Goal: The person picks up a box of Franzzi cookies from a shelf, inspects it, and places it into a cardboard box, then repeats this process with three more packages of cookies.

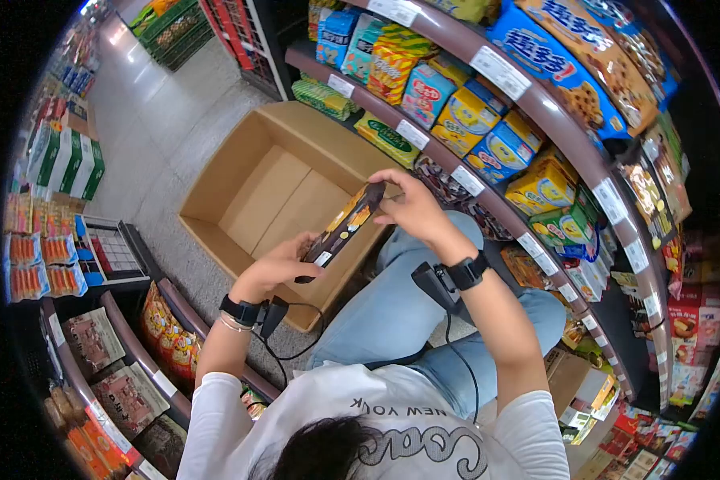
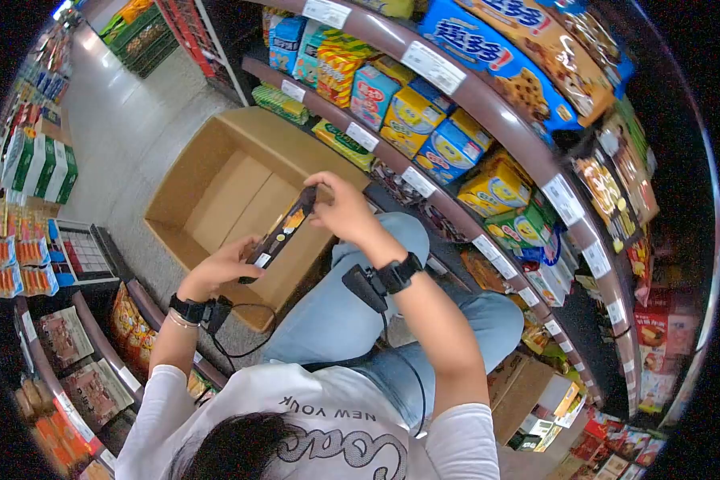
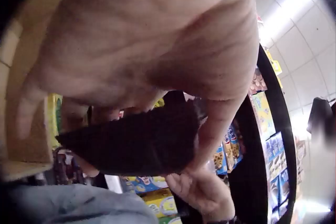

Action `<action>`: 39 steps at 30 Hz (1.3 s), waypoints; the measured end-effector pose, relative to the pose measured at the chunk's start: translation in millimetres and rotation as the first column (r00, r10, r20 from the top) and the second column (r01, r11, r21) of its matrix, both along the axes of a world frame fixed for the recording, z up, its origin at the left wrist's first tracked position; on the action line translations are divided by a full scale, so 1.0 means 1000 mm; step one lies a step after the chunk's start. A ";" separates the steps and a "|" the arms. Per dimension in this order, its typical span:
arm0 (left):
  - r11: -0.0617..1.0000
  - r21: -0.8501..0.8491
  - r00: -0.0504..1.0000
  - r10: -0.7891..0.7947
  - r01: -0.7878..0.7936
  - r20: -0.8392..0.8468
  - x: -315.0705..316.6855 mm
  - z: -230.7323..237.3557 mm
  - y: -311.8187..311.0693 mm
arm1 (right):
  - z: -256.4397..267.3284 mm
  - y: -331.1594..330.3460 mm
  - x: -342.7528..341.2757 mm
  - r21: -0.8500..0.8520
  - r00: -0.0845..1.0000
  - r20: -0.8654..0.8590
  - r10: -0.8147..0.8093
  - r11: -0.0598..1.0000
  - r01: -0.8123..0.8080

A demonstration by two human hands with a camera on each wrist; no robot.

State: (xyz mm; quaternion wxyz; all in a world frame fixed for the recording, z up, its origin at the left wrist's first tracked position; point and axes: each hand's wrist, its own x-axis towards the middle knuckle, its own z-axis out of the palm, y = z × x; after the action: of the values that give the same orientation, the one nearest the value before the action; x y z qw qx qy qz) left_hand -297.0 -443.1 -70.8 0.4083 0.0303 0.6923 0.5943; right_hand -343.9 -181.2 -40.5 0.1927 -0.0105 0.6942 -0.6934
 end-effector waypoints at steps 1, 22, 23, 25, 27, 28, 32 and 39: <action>0.996 -0.091 0.999 -0.006 0.002 -0.045 -0.002 -0.014 -0.005 | -0.009 -0.006 -0.009 -0.008 0.999 0.040 0.022 1.000 -0.022; 0.812 -0.582 0.978 -0.080 -0.048 -0.193 -0.044 -0.272 0.004 | -0.201 -0.053 -0.127 0.404 0.956 0.077 0.282 0.868 -0.288; 0.813 -0.578 0.983 -0.040 -0.072 -0.179 -0.044 -0.284 0.008 | -0.205 -0.047 -0.127 0.352 0.963 0.126 0.239 0.896 -0.269; 0.812 -0.572 0.989 0.037 -0.115 -0.146 -0.043 -0.317 0.016 | -0.181 -0.039 -0.130 0.254 0.960 0.233 0.152 0.944 -0.211; 0.797 -0.589 0.990 0.080 -0.135 -0.118 -0.043 -0.343 0.026 | -0.146 -0.036 -0.140 0.295 0.923 0.369 0.111 0.928 -0.229; 0.788 -0.599 0.990 0.099 -0.140 -0.102 -0.045 -0.343 0.030 | -0.140 -0.033 -0.145 0.294 0.917 0.382 0.111 0.927 -0.235; 0.779 -0.627 0.998 0.053 -0.021 0.031 -0.065 -0.320 0.050 | -0.126 -0.025 -0.156 0.228 0.903 0.423 0.070 0.957 -0.181; 0.786 -0.601 0.981 0.194 -0.143 0.020 -0.042 -0.442 0.081 | -0.123 -0.017 -0.158 0.235 0.908 0.416 0.045 0.960 -0.155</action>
State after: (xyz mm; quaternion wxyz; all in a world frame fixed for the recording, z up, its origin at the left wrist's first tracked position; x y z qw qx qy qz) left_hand -339.0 -362.5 -513.2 0.3699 -0.1853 0.8269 0.3810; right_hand -502.1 -198.7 -163.3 0.3679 0.1238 0.7231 -0.5714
